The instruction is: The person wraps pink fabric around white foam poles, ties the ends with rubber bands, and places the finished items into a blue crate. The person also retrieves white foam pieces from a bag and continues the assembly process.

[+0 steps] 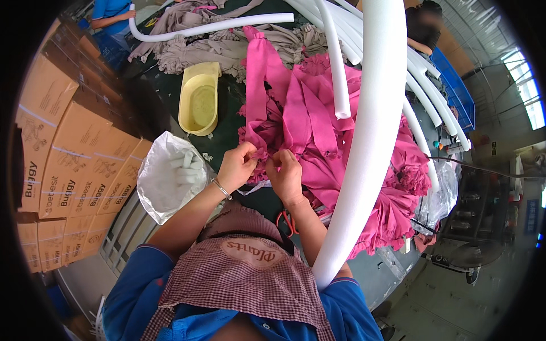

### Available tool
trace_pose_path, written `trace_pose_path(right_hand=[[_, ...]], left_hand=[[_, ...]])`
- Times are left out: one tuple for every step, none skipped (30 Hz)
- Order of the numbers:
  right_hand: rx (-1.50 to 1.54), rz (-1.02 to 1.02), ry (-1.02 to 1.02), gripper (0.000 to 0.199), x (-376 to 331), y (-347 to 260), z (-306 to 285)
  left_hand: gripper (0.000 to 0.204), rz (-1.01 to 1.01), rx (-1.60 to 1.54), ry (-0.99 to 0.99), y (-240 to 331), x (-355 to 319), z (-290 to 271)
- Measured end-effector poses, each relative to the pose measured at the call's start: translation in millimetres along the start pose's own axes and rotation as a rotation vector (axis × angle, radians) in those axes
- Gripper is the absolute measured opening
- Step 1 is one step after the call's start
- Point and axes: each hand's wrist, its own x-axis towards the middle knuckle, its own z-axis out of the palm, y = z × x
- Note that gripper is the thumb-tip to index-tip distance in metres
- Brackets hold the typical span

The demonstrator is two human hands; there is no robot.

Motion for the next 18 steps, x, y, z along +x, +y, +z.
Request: trace_pose_path(right_hand=[[0.057, 0.096, -0.005, 0.015, -3, -5, -2], [0.116, 0.176, -0.004, 0.019, 2, -13, -4], [0.175, 0.254, -0.002, 0.023, 4, -18, -7], [0.190, 0.316, -0.057, 0.037, -4, -11, -8], [0.222, 0.347, -0.088, 0.038, -5, -9, -10], [0.259, 0.373, -0.121, 0.039, -7, -8, -10], [0.249, 0.358, -0.114, 0.038, -8, -9, -9], [0.237, 0.344, -0.109, 0.036, -10, -10, -8], [0.179, 0.343, -0.095, 0.032, -12, -10, -8], [0.122, 0.342, -0.082, 0.028, -12, -10, -9], [0.019, 0.291, 0.000, 0.020, -13, -3, -6], [-0.044, 0.280, -0.033, 0.015, -13, -3, -9], [-0.096, 0.201, -0.007, 0.013, -16, 2, -6], [-0.146, 0.128, 0.022, 0.011, -19, 4, -5], [-0.114, 0.109, -0.002, 0.011, -20, 6, -6], [-0.131, 0.083, -0.013, 0.013, -16, 8, -7], [-0.144, 0.059, -0.033, 0.015, -15, 4, -9], [-0.157, 0.036, -0.053, 0.016, -14, 2, -10]], left_hand=[[0.021, 0.048, 0.036, 0.024, 1, -2, 4], [0.022, 0.111, 0.074, 0.058, 4, 4, 4], [0.023, 0.147, 0.124, 0.062, 7, 2, 6], [0.026, 0.140, 0.214, 0.005, 8, -4, 6], [0.030, 0.159, 0.251, -0.033, 11, -6, 6], [0.035, 0.178, 0.294, -0.064, 12, -9, 4], [0.037, 0.220, 0.308, -0.072, 11, -10, 2], [0.039, 0.261, 0.321, -0.080, 9, -11, 2], [0.037, 0.230, 0.357, -0.144, 13, -13, 3], [0.036, 0.197, 0.394, -0.205, 19, -16, 2], [0.033, 0.260, 0.410, -0.193, 26, -21, 6], [0.033, 0.311, 0.425, -0.146, 22, -21, 10], [0.036, 0.219, 0.470, -0.181, 20, -18, 9], [0.039, 0.126, 0.516, -0.221, 25, -16, 6], [0.041, 0.176, 0.473, -0.182, 31, -12, 0], [0.043, 0.226, 0.428, -0.143, 38, -9, -6], [0.044, 0.265, 0.384, -0.105, 41, -9, -11], [0.046, 0.272, 0.343, -0.138, 35, -8, -11]])
